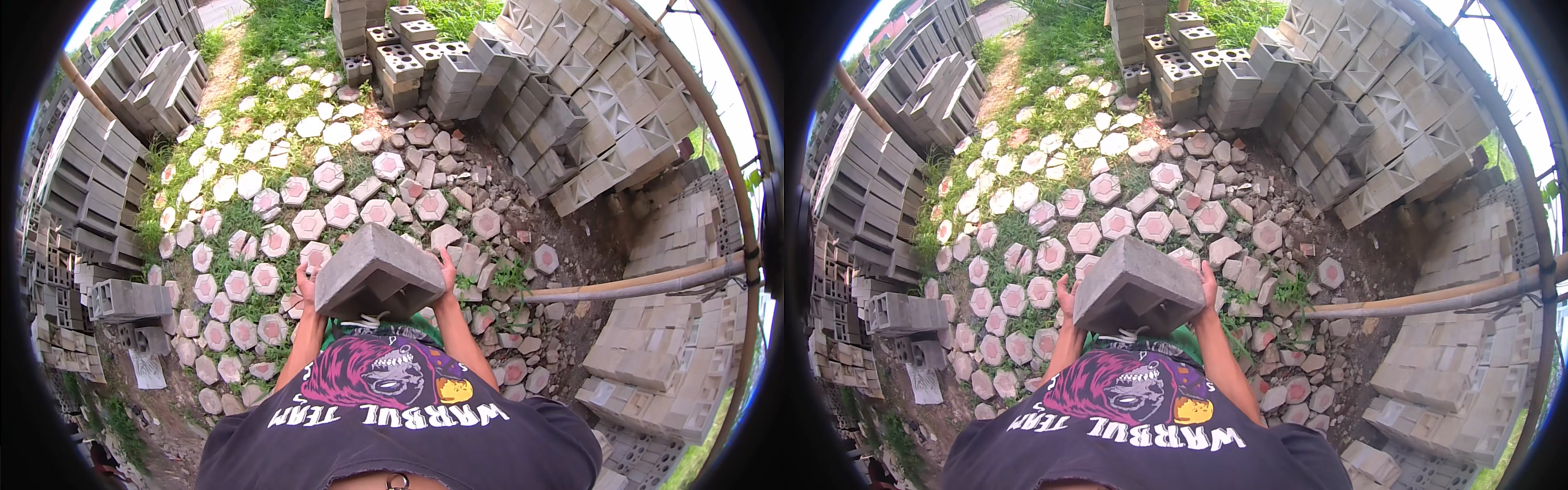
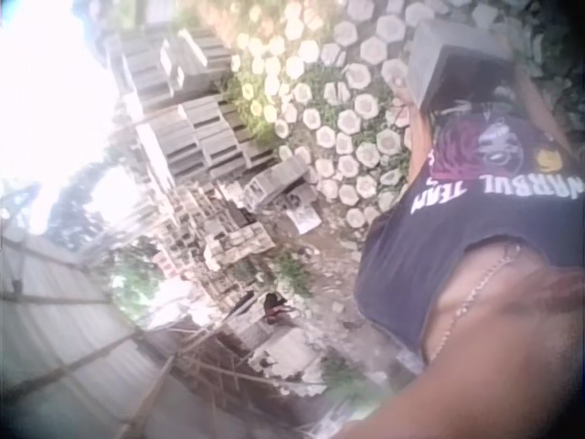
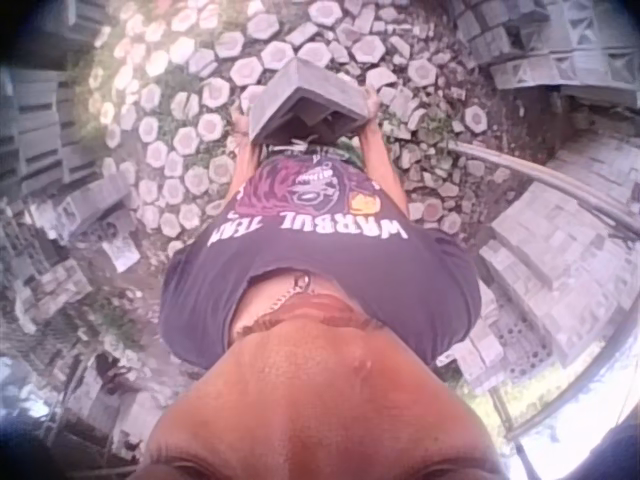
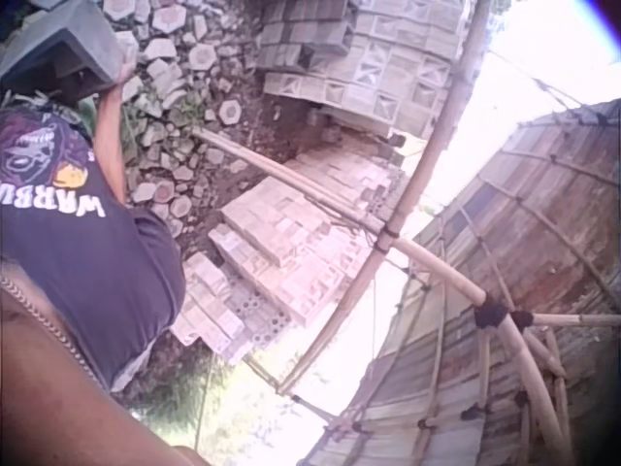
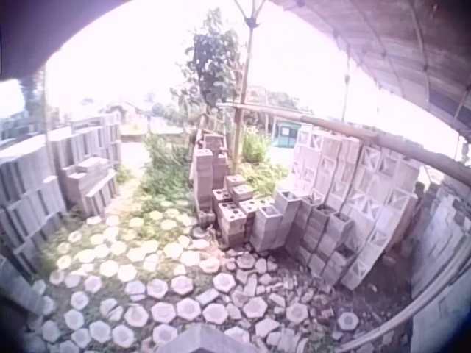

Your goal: The person repeatedly picks up hollow concrete blocks from a pile and stacks them onto a growing pile. The task involves walking to the pile, lifting a block, and placing it on top of others.

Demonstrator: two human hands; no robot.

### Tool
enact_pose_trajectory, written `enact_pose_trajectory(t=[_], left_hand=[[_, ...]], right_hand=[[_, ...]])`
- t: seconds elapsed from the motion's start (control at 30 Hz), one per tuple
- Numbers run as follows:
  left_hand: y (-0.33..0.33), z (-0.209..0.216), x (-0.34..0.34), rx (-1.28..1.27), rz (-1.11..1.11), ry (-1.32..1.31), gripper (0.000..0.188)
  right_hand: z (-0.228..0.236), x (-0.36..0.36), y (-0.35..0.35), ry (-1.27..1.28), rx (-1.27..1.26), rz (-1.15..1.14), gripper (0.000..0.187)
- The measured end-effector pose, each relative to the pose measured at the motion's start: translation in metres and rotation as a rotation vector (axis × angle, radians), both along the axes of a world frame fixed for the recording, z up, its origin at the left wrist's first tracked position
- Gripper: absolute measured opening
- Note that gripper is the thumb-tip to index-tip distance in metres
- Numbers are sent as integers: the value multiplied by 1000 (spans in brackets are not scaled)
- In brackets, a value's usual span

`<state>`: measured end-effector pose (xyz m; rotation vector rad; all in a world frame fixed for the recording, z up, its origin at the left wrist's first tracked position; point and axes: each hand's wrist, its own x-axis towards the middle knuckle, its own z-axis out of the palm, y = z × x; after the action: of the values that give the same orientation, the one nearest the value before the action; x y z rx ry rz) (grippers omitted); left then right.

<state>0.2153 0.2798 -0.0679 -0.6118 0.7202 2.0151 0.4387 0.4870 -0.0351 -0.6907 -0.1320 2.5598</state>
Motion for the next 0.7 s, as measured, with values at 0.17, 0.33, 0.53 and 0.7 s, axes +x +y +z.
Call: enact_pose_trajectory(t=[0.17, 0.33, 0.53, 0.7], left_hand=[[51, 7, -3, -38, -68, -14, 46], [83, 11, -8, 34, -263, 135, 44], [124, 7, -20, -21, -324, 57, 51], [149, 11, -34, -117, -328, 34, 50]], right_hand=[[0, 19, 24, 200, -1, -28, 69], [12, 27, 39, 84, -72, -151, 70], [-28, 37, 58, 44, -4, -195, 73], [-12, 18, 70, -13, -75, -269, 62]])
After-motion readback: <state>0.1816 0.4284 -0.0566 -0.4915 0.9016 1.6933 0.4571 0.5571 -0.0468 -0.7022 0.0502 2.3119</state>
